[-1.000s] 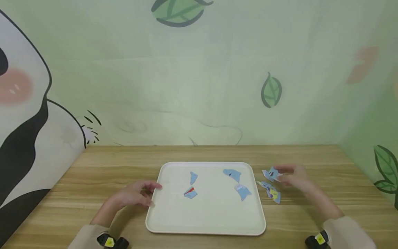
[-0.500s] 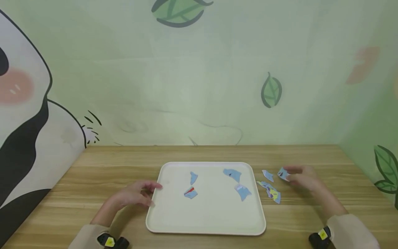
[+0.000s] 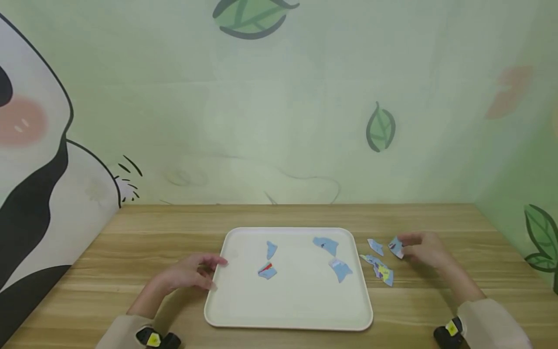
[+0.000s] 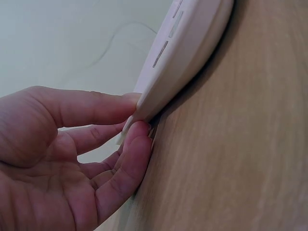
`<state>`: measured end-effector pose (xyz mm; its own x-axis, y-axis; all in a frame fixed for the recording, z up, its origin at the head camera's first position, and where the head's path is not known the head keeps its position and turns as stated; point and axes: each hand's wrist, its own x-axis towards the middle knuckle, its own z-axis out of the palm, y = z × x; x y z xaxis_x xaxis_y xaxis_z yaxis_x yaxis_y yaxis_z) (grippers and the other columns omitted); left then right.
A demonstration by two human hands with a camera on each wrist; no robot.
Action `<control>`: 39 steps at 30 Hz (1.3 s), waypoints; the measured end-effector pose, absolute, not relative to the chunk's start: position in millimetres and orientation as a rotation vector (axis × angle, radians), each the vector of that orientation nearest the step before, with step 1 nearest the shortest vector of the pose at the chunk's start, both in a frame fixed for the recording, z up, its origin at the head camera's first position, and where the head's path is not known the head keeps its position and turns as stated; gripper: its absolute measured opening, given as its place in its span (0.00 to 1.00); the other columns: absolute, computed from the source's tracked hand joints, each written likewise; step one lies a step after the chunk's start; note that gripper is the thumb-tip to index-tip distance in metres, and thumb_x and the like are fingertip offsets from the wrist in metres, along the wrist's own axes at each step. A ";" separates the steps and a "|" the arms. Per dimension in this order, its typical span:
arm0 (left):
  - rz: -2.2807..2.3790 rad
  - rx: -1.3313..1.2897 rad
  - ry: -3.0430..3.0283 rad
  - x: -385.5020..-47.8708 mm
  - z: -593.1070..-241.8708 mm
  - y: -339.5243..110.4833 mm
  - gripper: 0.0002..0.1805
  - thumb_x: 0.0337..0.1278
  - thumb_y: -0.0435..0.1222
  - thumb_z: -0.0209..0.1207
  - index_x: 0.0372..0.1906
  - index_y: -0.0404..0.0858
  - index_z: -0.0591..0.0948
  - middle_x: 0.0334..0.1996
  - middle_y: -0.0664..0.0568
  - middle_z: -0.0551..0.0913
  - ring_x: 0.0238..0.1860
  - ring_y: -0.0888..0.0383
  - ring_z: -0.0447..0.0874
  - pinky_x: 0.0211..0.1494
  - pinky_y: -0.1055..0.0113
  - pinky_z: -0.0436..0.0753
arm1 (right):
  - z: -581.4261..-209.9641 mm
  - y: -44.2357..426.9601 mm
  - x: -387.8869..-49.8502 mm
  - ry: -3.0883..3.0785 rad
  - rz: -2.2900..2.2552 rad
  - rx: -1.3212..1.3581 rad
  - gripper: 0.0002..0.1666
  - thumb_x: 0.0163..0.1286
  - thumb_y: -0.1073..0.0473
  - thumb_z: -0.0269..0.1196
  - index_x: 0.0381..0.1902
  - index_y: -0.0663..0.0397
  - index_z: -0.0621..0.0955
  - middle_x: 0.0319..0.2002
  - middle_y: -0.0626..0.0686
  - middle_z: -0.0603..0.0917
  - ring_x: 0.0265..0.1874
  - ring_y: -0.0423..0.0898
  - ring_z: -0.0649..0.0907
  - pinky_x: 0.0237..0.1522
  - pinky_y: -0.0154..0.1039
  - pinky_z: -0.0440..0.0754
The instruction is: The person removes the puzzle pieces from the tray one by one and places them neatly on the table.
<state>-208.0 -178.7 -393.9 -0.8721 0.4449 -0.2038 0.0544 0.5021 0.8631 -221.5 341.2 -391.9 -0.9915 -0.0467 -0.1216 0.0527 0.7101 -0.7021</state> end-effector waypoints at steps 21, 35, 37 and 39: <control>1.346 0.386 2.323 -207.3 -394.1 -178.5 0.28 0.35 0.23 0.65 0.51 0.29 0.74 0.38 0.45 0.70 0.38 0.53 0.69 0.32 0.66 0.78 | -388.2 347.3 -216.4 2.792 -1.100 -0.067 0.26 0.60 0.64 0.59 0.51 0.80 0.69 0.46 0.74 0.74 0.37 0.51 0.79 0.33 0.40 0.80; 1.342 0.349 2.329 -207.6 -394.7 -177.6 0.28 0.35 0.23 0.65 0.50 0.31 0.75 0.38 0.45 0.70 0.38 0.53 0.69 0.32 0.66 0.77 | -378.1 329.2 -205.6 2.658 -1.300 -0.170 0.30 0.61 0.62 0.60 0.54 0.80 0.67 0.46 0.70 0.77 0.33 0.34 0.79 0.37 0.39 0.81; 1.339 0.356 2.330 -208.0 -395.4 -178.1 0.28 0.35 0.23 0.65 0.51 0.30 0.75 0.38 0.45 0.70 0.38 0.53 0.69 0.32 0.66 0.77 | -376.8 323.2 -203.4 2.657 -1.305 -0.204 0.29 0.61 0.62 0.60 0.54 0.80 0.68 0.47 0.70 0.76 0.34 0.33 0.79 0.36 0.38 0.81; 1.337 0.364 2.330 -208.1 -395.9 -178.5 0.28 0.35 0.23 0.66 0.50 0.30 0.75 0.39 0.45 0.71 0.38 0.53 0.69 0.32 0.66 0.77 | -376.6 317.1 -201.5 2.641 -1.332 -0.244 0.29 0.61 0.62 0.60 0.53 0.80 0.68 0.47 0.71 0.76 0.34 0.34 0.79 0.36 0.38 0.81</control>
